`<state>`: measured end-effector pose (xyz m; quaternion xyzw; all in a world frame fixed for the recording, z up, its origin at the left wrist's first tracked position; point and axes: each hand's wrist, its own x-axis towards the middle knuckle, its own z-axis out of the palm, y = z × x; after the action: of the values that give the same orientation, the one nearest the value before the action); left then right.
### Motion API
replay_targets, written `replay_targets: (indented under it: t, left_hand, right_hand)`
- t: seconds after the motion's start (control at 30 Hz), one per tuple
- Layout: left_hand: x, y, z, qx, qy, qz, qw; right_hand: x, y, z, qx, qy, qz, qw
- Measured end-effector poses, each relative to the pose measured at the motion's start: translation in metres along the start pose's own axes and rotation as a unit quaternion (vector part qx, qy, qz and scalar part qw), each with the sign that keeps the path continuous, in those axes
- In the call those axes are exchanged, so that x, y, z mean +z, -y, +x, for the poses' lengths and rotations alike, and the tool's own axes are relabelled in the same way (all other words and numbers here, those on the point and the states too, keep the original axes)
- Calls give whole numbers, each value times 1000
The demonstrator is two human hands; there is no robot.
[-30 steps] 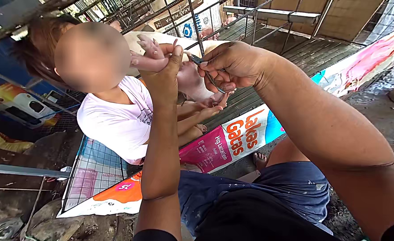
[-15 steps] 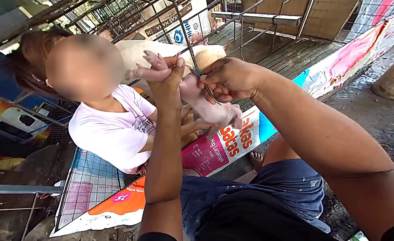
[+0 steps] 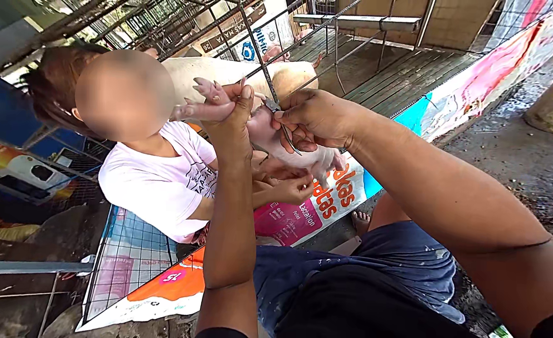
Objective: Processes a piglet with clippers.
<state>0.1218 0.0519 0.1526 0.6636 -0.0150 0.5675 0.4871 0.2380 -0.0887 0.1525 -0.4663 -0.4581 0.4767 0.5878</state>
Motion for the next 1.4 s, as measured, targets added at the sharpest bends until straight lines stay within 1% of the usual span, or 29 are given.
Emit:
replay_targets:
  t: [0.17, 0.23, 0.37, 0.43, 0.57, 0.7, 0.87, 0.93, 0.97, 1.0, 1.07, 1.13, 1.2, 1.27, 1.33, 1.4]
  left_hand:
    - [-6, 5, -2, -10, -4, -10, 1000]
    - [-7, 8, -4, -10, -3, -11, 1000]
    - [-11, 20, -10, -18, 1, -10, 1000]
    - [-14, 26, -14, -30, -2, -2, 1000]
    - [-16, 31, -25, -46, -6, 3, 999]
    - [-16, 29, -26, -47, -18, 8, 999]
    - [-14, 27, -23, -39, -19, -2, 999]
    - [-9, 21, -28, -37, -11, -2, 999]
    - [-3, 9, -36, -51, 0, 12, 999]
    - [4, -11, -47, -76, 33, 50, 995]
    - [12, -25, -55, -90, 42, 65, 993]
    - [10, -19, -53, -80, 35, 59, 994]
    - [0, 9, -39, -39, -1, 7, 999]
    - [-7, 25, -32, -16, -6, -11, 1000]
    - [-8, 26, -32, -22, -9, -5, 1000]
    - [-7, 24, -33, -35, -17, -2, 999]
  right_hand:
    - [3, -6, 3, 9, 5, 1, 1000]
    - [5, -11, 3, 17, -10, 6, 1000]
    - [4, -18, 8, 46, -11, -25, 999]
    - [4, -24, 7, 66, -1, -7, 998]
    - [6, -34, 3, 94, 17, 71, 993]
    - [10, -37, -1, 86, 22, 85, 992]
    - [22, -38, -7, 62, -7, 78, 995]
    - [22, -37, -7, 53, -19, 67, 996]
    - [23, -37, -7, 51, -28, 64, 996]
    - [23, -37, -7, 50, -36, 62, 996]
    - [24, -38, -7, 47, -43, 58, 996]
    - [26, -40, -7, 41, -54, 54, 996]
    - [27, -42, -6, 36, -60, 50, 996]
    - [29, -43, -6, 34, -65, 51, 996]
    - [34, -47, -7, 38, -79, 72, 994]
    - [33, -45, -5, 34, -78, 56, 995]
